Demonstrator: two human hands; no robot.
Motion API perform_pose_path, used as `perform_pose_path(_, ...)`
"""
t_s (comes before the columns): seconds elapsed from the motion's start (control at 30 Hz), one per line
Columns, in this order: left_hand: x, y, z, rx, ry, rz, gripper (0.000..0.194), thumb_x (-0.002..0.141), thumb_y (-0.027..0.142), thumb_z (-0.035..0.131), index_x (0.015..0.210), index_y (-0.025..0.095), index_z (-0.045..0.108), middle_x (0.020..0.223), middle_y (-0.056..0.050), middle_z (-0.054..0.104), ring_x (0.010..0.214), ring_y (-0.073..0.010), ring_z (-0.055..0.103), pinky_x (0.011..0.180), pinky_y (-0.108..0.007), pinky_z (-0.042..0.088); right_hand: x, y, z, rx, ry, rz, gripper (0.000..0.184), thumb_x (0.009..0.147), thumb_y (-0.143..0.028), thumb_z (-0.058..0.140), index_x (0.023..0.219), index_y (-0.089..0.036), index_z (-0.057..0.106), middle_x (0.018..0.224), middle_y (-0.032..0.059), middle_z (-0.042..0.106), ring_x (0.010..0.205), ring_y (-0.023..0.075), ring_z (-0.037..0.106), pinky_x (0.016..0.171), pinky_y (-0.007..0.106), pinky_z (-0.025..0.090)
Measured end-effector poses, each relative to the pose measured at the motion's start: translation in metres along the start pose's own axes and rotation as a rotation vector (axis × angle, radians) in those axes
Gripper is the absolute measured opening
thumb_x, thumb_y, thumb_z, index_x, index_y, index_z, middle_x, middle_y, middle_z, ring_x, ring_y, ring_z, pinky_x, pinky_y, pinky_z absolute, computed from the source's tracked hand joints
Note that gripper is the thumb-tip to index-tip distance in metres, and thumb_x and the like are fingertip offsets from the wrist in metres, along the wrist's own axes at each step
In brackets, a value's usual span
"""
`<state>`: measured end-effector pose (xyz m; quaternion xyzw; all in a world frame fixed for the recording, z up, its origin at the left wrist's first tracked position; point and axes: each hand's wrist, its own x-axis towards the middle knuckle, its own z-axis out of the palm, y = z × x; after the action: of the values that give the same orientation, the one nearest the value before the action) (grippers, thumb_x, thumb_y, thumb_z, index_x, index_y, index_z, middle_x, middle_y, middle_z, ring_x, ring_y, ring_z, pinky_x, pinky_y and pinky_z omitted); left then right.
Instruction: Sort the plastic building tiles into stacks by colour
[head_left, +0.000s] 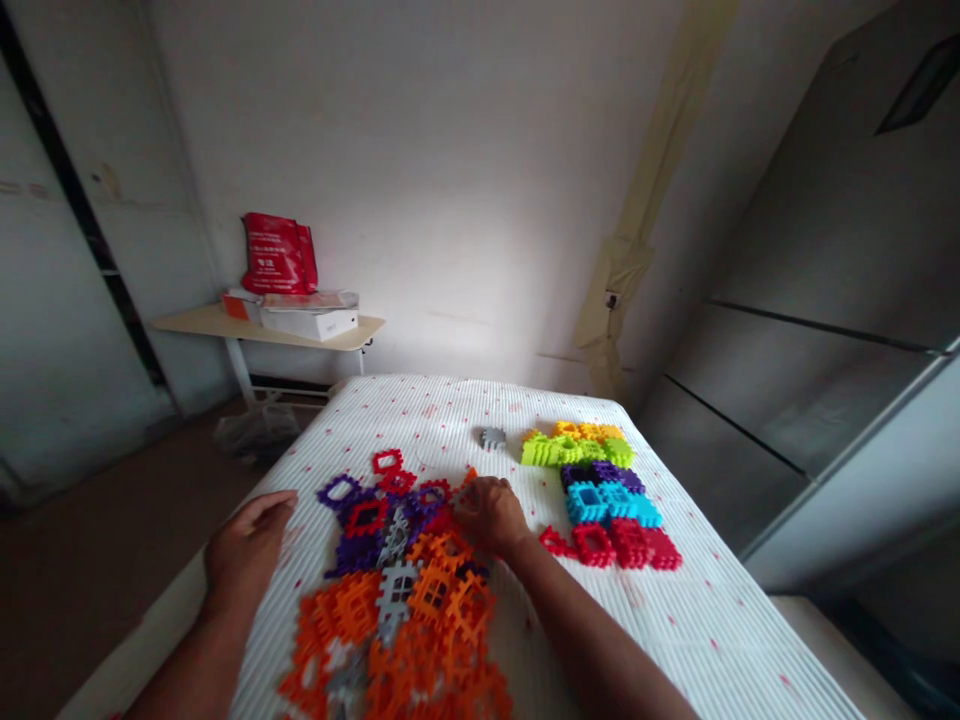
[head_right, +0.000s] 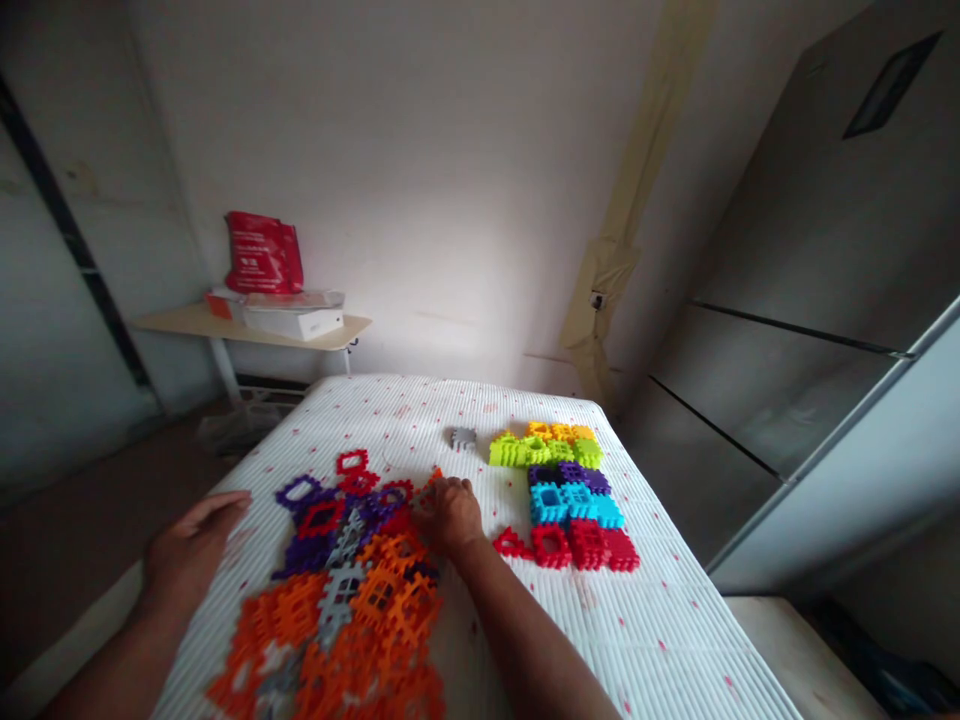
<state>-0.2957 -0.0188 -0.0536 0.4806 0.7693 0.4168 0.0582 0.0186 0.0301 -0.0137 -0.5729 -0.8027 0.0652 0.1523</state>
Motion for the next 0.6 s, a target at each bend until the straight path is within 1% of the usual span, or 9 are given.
perform_pose_path(0.07,0.000,0.004,-0.001,-0.024,-0.026,-0.056,0.043,0.081,0.051,0.033,0.099,0.023,0.060,0.075,0.001,0.073,0.060,-0.0178,0.066,0.047,-0.025,0.051,-0.002,-0.008,0.002,-0.010,0.008,-0.008,0.027,0.081,-0.039,0.060,0.091,-0.013,0.063,0.091,0.0092,0.068,0.089,0.0189,0.060,0.085,0.027,0.039)
perform_pose_path(0.13,0.001,0.009,-0.001,-0.031,-0.067,-0.069,0.042,0.078,0.051,0.039,0.100,0.024,0.062,0.078,0.001,0.072,0.066,-0.0191,0.068,0.054,-0.026,0.054,-0.003,-0.016,0.001,-0.033,-0.004,-0.023,0.027,0.081,-0.040,0.059,0.090,-0.014,0.063,0.090,0.0083,0.069,0.087,0.0184,0.061,0.085,0.026,0.040)
perform_pose_path(0.23,0.003,0.015,0.002,-0.029,-0.126,-0.029,0.046,0.075,0.050,0.045,0.108,0.023,0.062,0.105,-0.003,0.070,0.091,-0.0236,0.067,0.076,-0.031,0.054,-0.005,-0.029,-0.002,-0.071,-0.034,-0.031,0.027,0.081,-0.038,0.058,0.093,-0.015,0.064,0.089,0.0092,0.070,0.086,0.0196,0.063,0.079,0.026,0.042)
perform_pose_path(0.3,0.004,0.019,0.006,-0.012,-0.168,0.030,0.051,0.076,0.049,0.045,0.114,0.020,0.060,0.120,-0.008,0.064,0.109,-0.0268,0.060,0.092,-0.034,0.048,-0.007,-0.035,-0.004,-0.097,-0.045,-0.047,0.027,0.081,-0.037,0.057,0.094,-0.014,0.064,0.088,0.0103,0.070,0.084,0.0207,0.064,0.075,0.027,0.044)
perform_pose_path(0.37,0.004,0.021,0.010,0.034,-0.216,0.091,0.055,0.078,0.050,0.042,0.118,0.017,0.058,0.127,-0.011,0.060,0.119,-0.0282,0.053,0.101,-0.037,0.041,-0.009,-0.039,-0.005,-0.127,-0.052,-0.074,0.027,0.082,-0.036,0.055,0.093,-0.014,0.064,0.088,0.0111,0.070,0.083,0.0215,0.064,0.072,0.028,0.045)
perform_pose_path(0.47,0.003,0.020,0.013,0.108,-0.278,0.131,0.058,0.081,0.051,0.036,0.122,0.016,0.055,0.131,-0.012,0.056,0.122,-0.0285,0.051,0.104,-0.040,0.037,-0.013,-0.042,-0.003,-0.168,-0.051,-0.121,0.024,0.083,-0.034,0.052,0.088,-0.014,0.064,0.088,0.0119,0.069,0.081,0.0220,0.065,0.068,0.028,0.047)
perform_pose_path(0.6,0.003,0.014,0.015,0.103,-0.272,0.146,0.053,0.082,0.050,0.035,0.118,0.018,0.057,0.128,-0.011,0.059,0.120,-0.0270,0.052,0.103,-0.040,0.038,-0.017,-0.043,-0.001,-0.202,-0.023,-0.151,0.023,0.084,-0.033,0.051,0.089,-0.015,0.064,0.085,0.0107,0.067,0.077,0.0225,0.064,0.065,0.031,0.048)
